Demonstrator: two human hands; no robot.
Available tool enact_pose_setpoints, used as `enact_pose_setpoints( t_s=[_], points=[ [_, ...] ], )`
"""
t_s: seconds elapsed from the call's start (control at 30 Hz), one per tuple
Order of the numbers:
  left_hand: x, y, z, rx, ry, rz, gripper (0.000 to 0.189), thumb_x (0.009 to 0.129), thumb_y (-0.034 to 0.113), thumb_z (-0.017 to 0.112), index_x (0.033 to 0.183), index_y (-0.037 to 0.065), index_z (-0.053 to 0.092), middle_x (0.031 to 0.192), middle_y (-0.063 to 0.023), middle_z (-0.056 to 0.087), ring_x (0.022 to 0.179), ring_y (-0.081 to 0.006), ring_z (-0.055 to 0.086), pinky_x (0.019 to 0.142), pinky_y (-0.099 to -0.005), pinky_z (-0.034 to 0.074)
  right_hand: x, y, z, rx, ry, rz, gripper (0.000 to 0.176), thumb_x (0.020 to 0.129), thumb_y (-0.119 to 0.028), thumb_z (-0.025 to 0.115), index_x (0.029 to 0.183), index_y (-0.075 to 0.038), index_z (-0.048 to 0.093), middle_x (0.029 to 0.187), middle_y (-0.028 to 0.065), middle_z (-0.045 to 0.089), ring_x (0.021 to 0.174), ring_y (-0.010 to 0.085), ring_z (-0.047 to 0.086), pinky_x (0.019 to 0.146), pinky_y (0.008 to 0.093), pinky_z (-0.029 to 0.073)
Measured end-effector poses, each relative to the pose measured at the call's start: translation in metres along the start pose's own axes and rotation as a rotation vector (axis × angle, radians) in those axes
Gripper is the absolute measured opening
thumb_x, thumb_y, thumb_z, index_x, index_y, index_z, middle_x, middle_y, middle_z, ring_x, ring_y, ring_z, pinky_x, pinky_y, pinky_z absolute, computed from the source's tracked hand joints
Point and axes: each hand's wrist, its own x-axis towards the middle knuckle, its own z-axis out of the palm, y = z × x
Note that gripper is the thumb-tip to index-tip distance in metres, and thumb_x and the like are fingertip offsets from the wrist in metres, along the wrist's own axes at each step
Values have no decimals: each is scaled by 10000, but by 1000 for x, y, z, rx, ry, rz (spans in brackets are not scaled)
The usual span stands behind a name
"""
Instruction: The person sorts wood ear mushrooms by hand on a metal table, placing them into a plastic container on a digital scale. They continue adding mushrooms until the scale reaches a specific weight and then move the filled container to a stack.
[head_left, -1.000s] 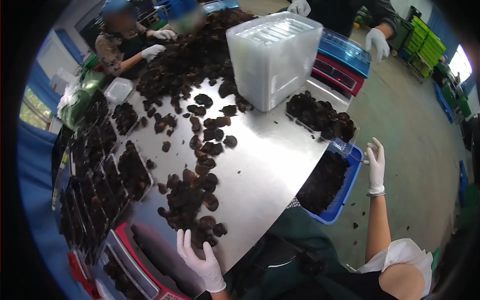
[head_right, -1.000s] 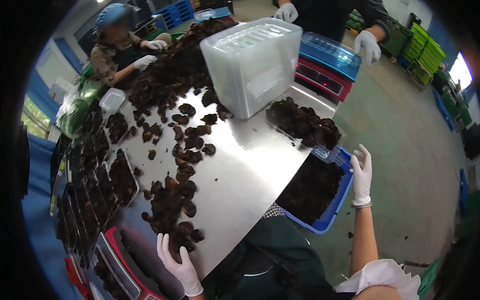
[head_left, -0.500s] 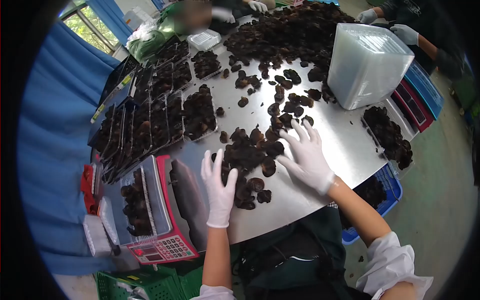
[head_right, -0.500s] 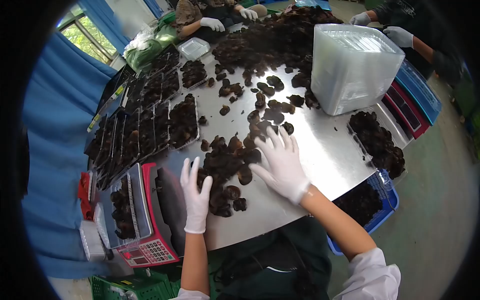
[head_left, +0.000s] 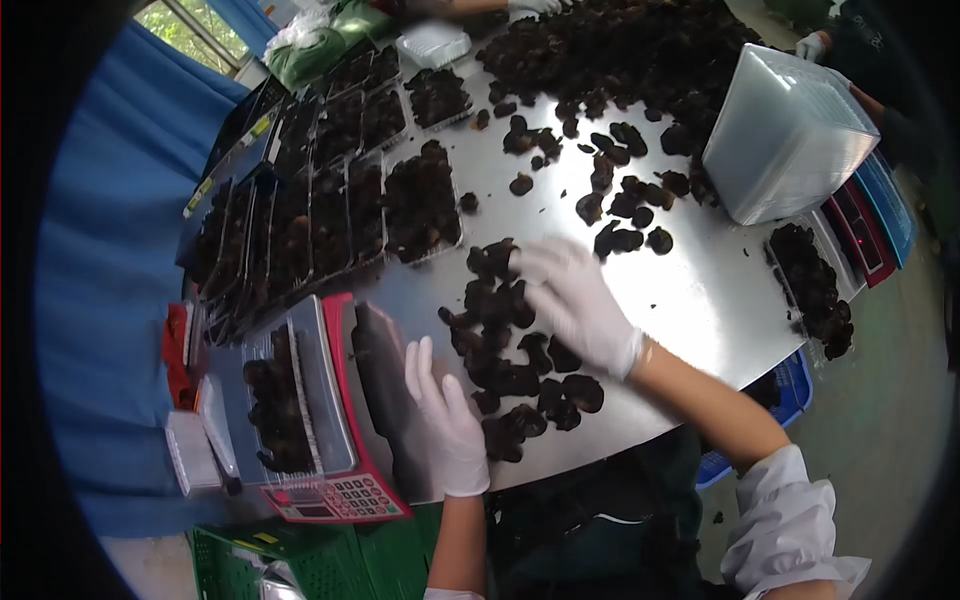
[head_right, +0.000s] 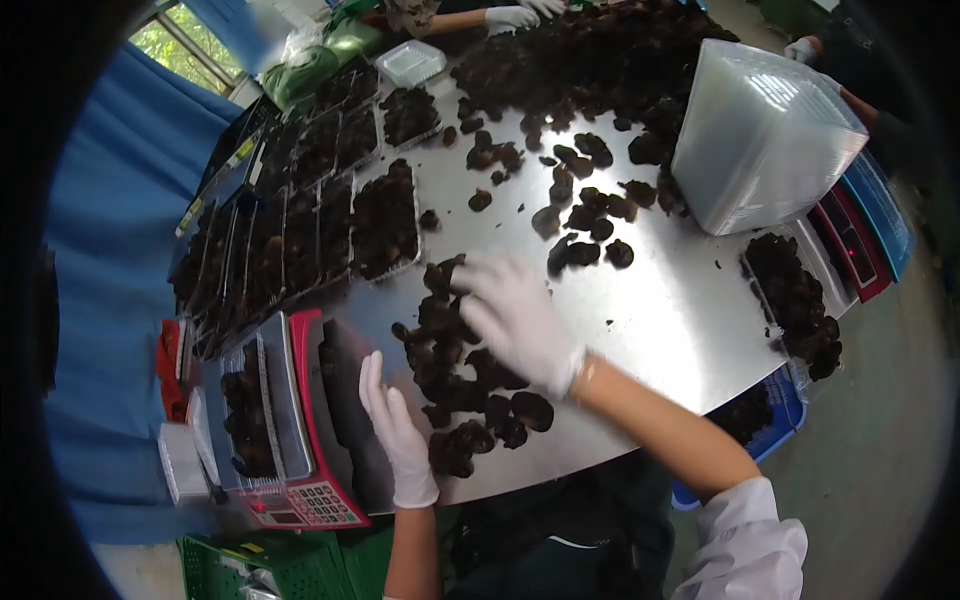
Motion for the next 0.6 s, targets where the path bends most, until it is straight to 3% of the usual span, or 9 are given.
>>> enact_pose_setpoints(
  t_s=[0.17,0.2,0.27,0.33,0.4,0.47,0.5,0.57,0.6],
  points=[
    [10,3,24,-48,48,20,434,1065,196,369,1437,-18,440,1497,-200,396,1421,-328,349,1176,-424,261,59,29,37,-509,185,-274,410,945,-357,598,1244,-77,616,1283,207,576,1227,418,496,1034,481,415],
    [12,6,26,-110,57,3,433,1074,205,346,1423,-25,456,1481,-184,431,1416,-313,359,1177,-415,253,58,28,36,-502,172,-263,410,945,-357,598,1244,-77,616,1283,207,576,1227,418,496,1034,481,415],
    [10,6,18,-120,56,-11,442,1085,229,319,1414,-24,470,1474,-169,450,1413,-288,373,1181,-408,259,53,19,31,-289,-373,-101,357,944,-362,594,1151,-75,641,1142,181,619,1104,382,558,966,462,453],
    [15,5,4,-236,48,-74,462,1093,258,300,1423,-18,469,1474,-149,459,1411,-258,382,1186,-407,267,34,1,11,-78,-469,-121,294,946,-331,594,1037,-59,657,1048,163,629,1033,361,575,917,437,476],
    [2,2,-18,-304,10,-108,476,1095,264,282,1441,-16,448,1474,-133,458,1403,-255,393,1178,-406,285,-1,-18,-12,29,-360,-169,249,945,-247,610,1105,-66,667,1203,163,619,1106,354,572,940,429,467],
    [-16,11,-45,-202,-167,-206,701,976,364,591,1498,-28,334,1505,-203,379,1397,-376,382,1149,-446,328,-25,-31,-42,27,-475,-36,276,933,-216,621,1177,-98,673,1312,155,591,1195,345,548,1048,443,407],
    [-23,19,-52,-207,-168,-208,701,976,364,591,1498,-28,334,1505,-203,379,1397,-376,382,1149,-446,328,-36,-31,-52,15,-515,-17,306,926,-225,631,1204,-102,660,1357,167,557,1217,362,534,1066,443,391],
    [-39,35,-59,185,-443,-202,1121,765,484,809,1550,-19,187,1531,-284,265,1389,-450,365,1127,-467,355,-58,-29,-64,7,-558,13,338,918,-234,641,1231,-105,647,1403,179,523,1238,379,521,1084,443,376],
    [-45,34,-54,328,-496,-156,1338,627,511,893,1565,-11,95,1524,-353,186,1378,-498,351,1112,-478,375,-67,-27,-65,-15,-496,43,491,872,-302,697,1311,-113,586,1445,201,469,1245,403,512,1088,448,373]
  ],
)
